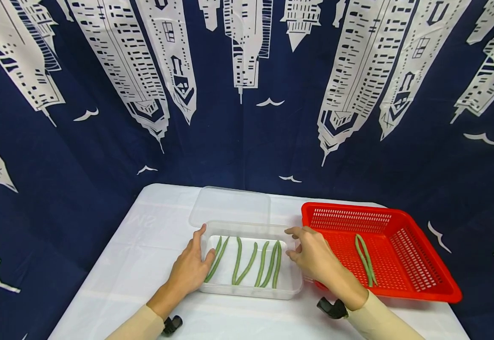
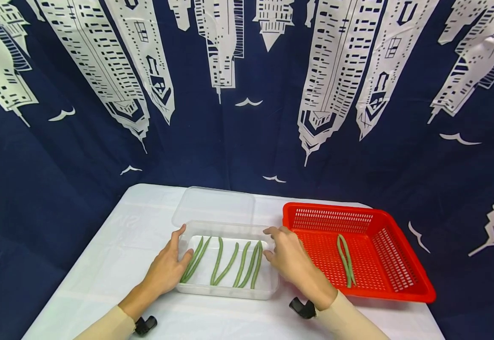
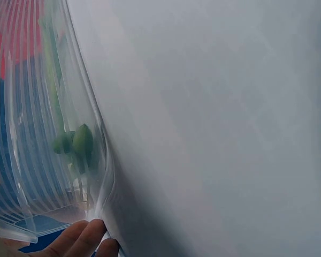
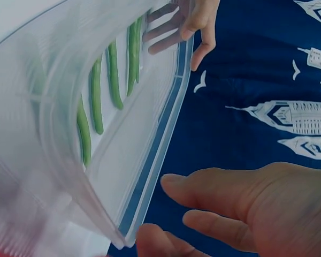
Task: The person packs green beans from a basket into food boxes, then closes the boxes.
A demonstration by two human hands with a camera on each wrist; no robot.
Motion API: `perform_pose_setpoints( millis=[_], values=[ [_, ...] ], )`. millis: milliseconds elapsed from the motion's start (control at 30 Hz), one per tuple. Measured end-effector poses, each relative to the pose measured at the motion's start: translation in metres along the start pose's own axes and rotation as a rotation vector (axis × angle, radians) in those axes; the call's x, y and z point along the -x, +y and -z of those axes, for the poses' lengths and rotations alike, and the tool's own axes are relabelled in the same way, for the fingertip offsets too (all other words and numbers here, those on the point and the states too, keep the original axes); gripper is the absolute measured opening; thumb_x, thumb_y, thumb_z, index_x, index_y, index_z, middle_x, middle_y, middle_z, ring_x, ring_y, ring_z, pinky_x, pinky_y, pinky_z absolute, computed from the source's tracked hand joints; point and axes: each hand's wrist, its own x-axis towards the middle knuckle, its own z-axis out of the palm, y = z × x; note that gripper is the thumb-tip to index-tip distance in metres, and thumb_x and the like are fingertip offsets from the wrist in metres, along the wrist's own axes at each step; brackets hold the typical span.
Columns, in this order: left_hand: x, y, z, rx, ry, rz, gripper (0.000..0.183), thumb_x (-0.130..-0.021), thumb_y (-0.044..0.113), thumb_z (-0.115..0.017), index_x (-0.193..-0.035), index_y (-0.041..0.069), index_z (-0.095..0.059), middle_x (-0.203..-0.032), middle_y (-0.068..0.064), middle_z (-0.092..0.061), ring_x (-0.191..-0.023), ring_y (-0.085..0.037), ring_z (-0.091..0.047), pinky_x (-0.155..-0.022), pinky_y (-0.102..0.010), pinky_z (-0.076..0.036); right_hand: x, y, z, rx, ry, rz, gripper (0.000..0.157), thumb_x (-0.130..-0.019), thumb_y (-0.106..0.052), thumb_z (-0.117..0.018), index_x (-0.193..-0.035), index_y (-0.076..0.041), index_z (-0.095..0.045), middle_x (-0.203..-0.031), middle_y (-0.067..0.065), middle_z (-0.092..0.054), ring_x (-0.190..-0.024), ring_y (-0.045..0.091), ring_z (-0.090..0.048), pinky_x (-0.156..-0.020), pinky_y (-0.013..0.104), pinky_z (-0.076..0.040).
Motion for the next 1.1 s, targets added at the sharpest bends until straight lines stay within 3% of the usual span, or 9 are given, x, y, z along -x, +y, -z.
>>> perform_pose_setpoints(
  millis=[400,567,867,1100],
  values=[
    [0.0,0.002,0.001,0.004,0.005,0.002,0.073,-0.119,0.031,-0.063,-0.183,0.021,-0.029,-0.173,-0.032,-0.056,-0.148,-0.057,-0.067,-0.113,-0.076,-0.059,0.002,0.028,0.024,0.033,0.115,0.012,0.047,-0.091,-0.001,-0.095,-0.136,-0.003,-0.081,-0.112,0.016,-0.08,-0.075,0.011,-0.071,-0.065,0.024,-0.06],
    [0.0,0.001,-0.001,0.004,-0.003,0.018,0.074,-0.119,0.032,-0.063,-0.184,0.021,-0.029,-0.174,-0.032,-0.056,-0.149,-0.057,-0.066,-0.114,-0.076,-0.058,0.006,0.046,0.034,0.043,0.104,-0.011,0.05,-0.094,-0.005,-0.096,-0.141,-0.005,-0.079,-0.121,0.017,-0.081,-0.076,0.009,-0.071,-0.063,0.023,-0.058],
    [0.001,0.002,-0.002,0.006,-0.007,0.029,0.073,-0.119,0.034,-0.063,-0.183,0.022,-0.028,-0.178,-0.029,-0.052,-0.153,-0.055,-0.064,-0.117,-0.076,-0.057,0.002,0.086,0.059,0.054,0.067,-0.013,0.058,-0.094,-0.01,-0.097,-0.147,-0.001,-0.075,-0.118,0.02,-0.081,-0.082,0.015,-0.074,-0.07,0.027,-0.06],
    [0.001,0.001,-0.002,0.008,0.003,0.021,0.074,-0.119,0.032,-0.062,-0.184,0.023,-0.029,-0.176,-0.031,-0.054,-0.152,-0.057,-0.064,-0.117,-0.077,-0.056,0.0,0.121,0.075,0.054,0.007,-0.066,0.062,-0.095,-0.013,-0.097,-0.149,0.002,-0.073,-0.118,0.02,-0.082,-0.086,0.019,-0.075,-0.07,0.029,-0.058]
  ],
)
